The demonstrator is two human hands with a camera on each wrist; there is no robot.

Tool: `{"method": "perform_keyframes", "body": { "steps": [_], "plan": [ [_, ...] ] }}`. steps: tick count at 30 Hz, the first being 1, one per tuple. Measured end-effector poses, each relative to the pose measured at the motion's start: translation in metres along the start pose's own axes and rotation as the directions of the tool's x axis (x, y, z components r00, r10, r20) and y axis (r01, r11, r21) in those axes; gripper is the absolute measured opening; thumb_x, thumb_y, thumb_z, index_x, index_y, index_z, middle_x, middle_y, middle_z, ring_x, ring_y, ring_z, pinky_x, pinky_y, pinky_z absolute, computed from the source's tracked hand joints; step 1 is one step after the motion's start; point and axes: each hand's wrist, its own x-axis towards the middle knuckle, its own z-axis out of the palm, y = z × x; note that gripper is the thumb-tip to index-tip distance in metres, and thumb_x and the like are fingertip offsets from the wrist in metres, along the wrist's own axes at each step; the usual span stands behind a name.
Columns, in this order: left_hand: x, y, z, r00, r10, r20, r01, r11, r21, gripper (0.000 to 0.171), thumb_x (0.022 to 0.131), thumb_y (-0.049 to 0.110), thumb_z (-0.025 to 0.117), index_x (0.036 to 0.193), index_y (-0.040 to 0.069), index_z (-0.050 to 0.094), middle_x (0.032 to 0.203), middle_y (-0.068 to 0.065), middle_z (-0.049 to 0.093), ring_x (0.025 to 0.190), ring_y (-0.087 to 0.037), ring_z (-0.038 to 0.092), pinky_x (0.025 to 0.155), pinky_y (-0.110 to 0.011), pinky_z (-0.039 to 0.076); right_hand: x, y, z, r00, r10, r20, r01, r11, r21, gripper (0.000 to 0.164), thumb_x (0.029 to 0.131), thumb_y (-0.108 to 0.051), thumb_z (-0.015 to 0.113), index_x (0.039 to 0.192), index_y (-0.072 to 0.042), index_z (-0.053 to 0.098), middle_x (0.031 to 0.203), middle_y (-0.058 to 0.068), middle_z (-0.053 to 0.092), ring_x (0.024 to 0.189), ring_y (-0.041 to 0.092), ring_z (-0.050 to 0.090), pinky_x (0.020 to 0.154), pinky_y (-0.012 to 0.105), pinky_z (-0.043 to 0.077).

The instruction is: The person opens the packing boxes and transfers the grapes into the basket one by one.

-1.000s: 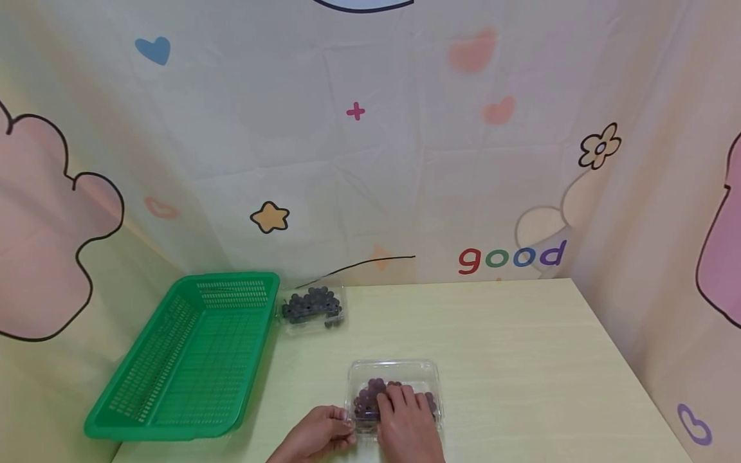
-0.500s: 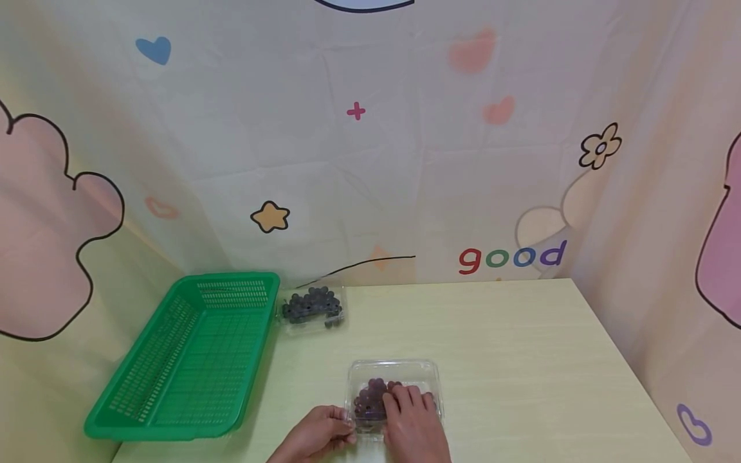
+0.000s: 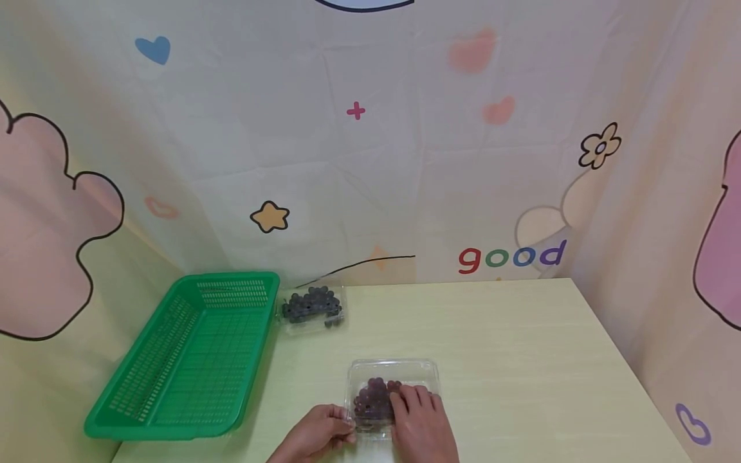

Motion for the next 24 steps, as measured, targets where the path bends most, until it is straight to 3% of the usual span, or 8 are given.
{"method": "perform_keyframes", "body": {
  "steps": [9, 18, 24],
  "plan": [
    [-0.001, 0.001, 0.001, 1.000, 0.006, 0.000, -0.006, 1.000, 0.001, 0.011, 0.096, -0.006, 0.061, 0.088, 0.000, 0.059, 0.074, -0.002, 0.061, 0.064, -0.008, 0.059, 0.058, -0.017, 0.045, -0.005, 0.007, 0.002, 0.999, 0.006, -0.032, -0.007, 1.000, -0.014, 0.042, 0.071, -0.026, 0.086, 0.107, -0.009, 0.073, 0.105, 0.006, 0.061, 0.097, 0.026, 0.057, 0.077, 0.043, 0.049],
    [0.000, 0.001, 0.002, 1.000, 0.010, 0.000, -0.010, 1.000, 0.015, 0.014, 0.096, -0.006, 0.061, 0.086, 0.002, 0.058, 0.073, -0.001, 0.060, 0.063, -0.008, 0.058, 0.059, -0.018, 0.045, -0.012, 0.020, 0.009, 0.985, 0.007, -0.174, -0.006, 1.000, 0.005, 0.039, 0.067, -0.023, 0.081, 0.102, -0.008, 0.073, 0.103, 0.008, 0.062, 0.093, 0.028, 0.058, 0.072, 0.045, 0.049],
    [0.000, 0.002, 0.003, 1.000, 0.009, 0.003, -0.009, 1.000, 0.025, 0.014, 0.097, -0.007, 0.060, 0.085, 0.001, 0.057, 0.075, -0.002, 0.061, 0.064, -0.009, 0.059, 0.060, -0.019, 0.046, -0.014, 0.022, 0.008, 0.987, 0.025, -0.161, -0.024, 1.000, 0.013, 0.037, 0.068, -0.024, 0.081, 0.101, -0.009, 0.073, 0.102, 0.007, 0.062, 0.092, 0.028, 0.058, 0.070, 0.046, 0.049]
  ]
}}
